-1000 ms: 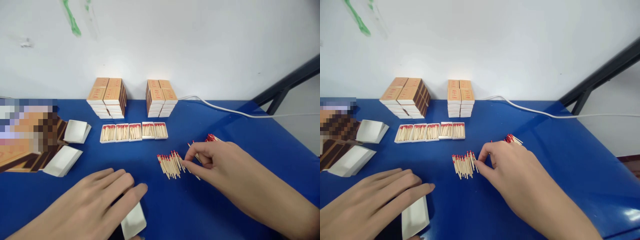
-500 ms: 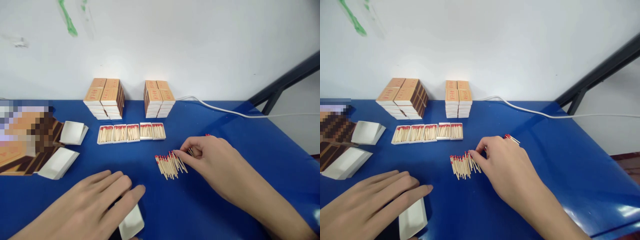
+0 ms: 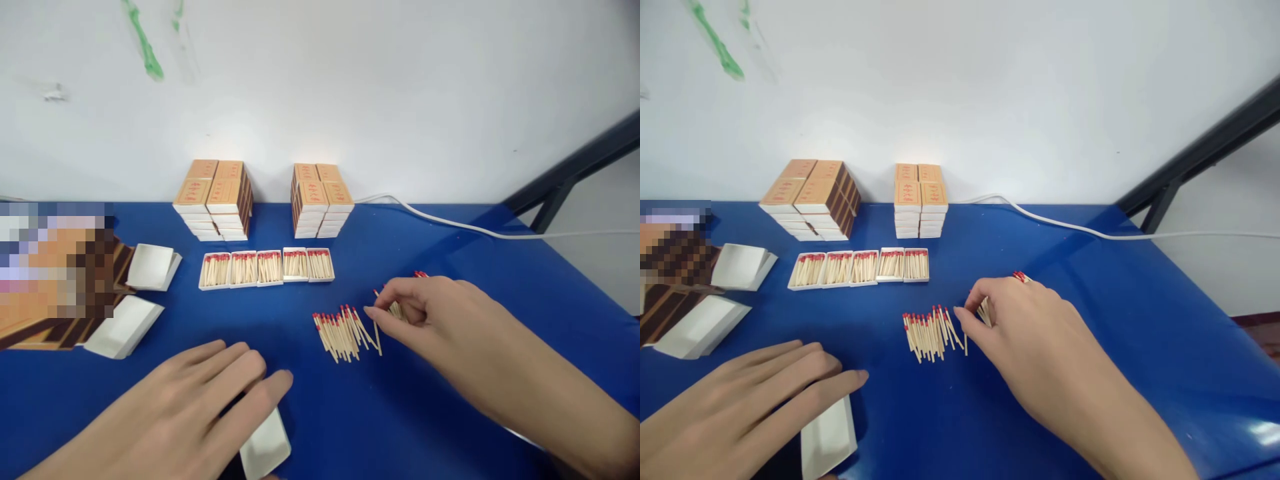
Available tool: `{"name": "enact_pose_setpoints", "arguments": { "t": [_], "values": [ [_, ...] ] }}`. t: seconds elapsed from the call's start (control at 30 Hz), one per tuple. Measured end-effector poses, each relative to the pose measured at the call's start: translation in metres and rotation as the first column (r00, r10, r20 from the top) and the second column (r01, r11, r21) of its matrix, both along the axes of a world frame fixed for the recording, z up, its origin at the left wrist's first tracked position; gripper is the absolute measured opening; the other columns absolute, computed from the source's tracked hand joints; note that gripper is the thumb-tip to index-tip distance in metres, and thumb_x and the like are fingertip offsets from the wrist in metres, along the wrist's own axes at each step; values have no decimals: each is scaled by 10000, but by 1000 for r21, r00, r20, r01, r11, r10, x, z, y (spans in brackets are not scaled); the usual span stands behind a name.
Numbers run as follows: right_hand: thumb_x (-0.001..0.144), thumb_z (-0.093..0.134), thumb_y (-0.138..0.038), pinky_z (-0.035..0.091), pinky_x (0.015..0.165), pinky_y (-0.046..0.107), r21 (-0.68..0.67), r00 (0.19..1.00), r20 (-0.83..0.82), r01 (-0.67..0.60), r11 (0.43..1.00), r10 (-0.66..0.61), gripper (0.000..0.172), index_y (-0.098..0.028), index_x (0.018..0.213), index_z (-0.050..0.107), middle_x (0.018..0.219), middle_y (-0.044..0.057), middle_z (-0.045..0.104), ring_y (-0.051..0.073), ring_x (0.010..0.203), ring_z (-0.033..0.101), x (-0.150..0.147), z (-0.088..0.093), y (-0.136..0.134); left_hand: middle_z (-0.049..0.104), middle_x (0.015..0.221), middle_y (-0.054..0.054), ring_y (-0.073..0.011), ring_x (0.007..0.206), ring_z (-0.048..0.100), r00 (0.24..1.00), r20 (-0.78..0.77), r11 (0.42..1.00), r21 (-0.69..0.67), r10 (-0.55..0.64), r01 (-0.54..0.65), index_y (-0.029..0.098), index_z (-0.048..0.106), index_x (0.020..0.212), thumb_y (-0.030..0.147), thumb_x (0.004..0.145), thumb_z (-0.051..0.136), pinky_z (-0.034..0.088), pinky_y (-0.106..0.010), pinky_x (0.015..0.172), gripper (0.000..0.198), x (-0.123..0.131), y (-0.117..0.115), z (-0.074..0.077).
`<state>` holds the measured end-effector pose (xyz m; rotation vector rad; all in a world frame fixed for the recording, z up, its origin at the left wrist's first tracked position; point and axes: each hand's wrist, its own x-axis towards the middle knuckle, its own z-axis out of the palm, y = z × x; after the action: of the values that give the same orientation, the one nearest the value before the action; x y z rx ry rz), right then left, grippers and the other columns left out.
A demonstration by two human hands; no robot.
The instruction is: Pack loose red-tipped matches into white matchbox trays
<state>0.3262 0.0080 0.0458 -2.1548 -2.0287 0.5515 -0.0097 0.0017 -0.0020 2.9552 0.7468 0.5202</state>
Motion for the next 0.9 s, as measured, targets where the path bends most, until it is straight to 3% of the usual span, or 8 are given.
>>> {"name": "enact_pose_setpoints", "arguments": {
  "t": [0.1, 0.27, 0.5, 0.73, 0.9],
  "values": [
    [1056, 665, -528, 415, 644, 378, -9, 999, 43, -26, 1000, 26, 313, -314, 843, 746, 700, -40, 698, 198, 681, 650, 6, -3, 0, 814, 1299, -71, -282, 1217, 789, 999, -31, 1000, 11, 21, -21, 234, 673, 1520, 410, 1180, 503, 610, -467, 1139, 418, 0, -2, 1],
    [1057, 672, -430, 464, 778, 394, 15, 997, 22, -68, 998, 68, 226, -321, 874, 750, 629, -59, 627, 184, 647, 613, 4, -6, -1, 812, 1303, -58, -273, 1222, 777, 999, -42, 1000, 15, 23, -22, 229, 655, 1517, 437, 1192, 490, 577, -458, 1161, 420, 1, 0, 4],
    [1032, 669, -543, 333, 505, 315, 127, 998, -64, 28, 992, -20, 289, -312, 890, 771, 569, -50, 498, 160, 518, 470, 1, -2, 5, 806, 1272, -95, -306, 1117, 803, 999, 46, 999, -22, -27, 28, 200, 670, 1520, 423, 1162, 535, 632, -492, 1053, 443, 1, 5, 0],
    [1039, 693, -523, 341, 511, 300, 85, 997, -74, 25, 996, -19, 285, -307, 894, 810, 597, -36, 543, 153, 550, 508, -2, 1, 10, 811, 1277, -67, -309, 1149, 786, 999, 45, 1000, 7, -22, 22, 203, 649, 1523, 452, 1190, 517, 577, -497, 1074, 436, 1, 2, -3],
    [1032, 692, -556, 337, 522, 315, 104, 999, -35, 36, 994, -32, 270, -327, 959, 814, 601, -37, 591, 172, 547, 547, 4, -1, 5, 809, 1270, -54, -280, 1142, 789, 1000, 15, 1000, -2, -1, 1, 215, 643, 1489, 477, 1213, 450, 576, -475, 1077, 427, 3, 3, 4]
  ]
}}
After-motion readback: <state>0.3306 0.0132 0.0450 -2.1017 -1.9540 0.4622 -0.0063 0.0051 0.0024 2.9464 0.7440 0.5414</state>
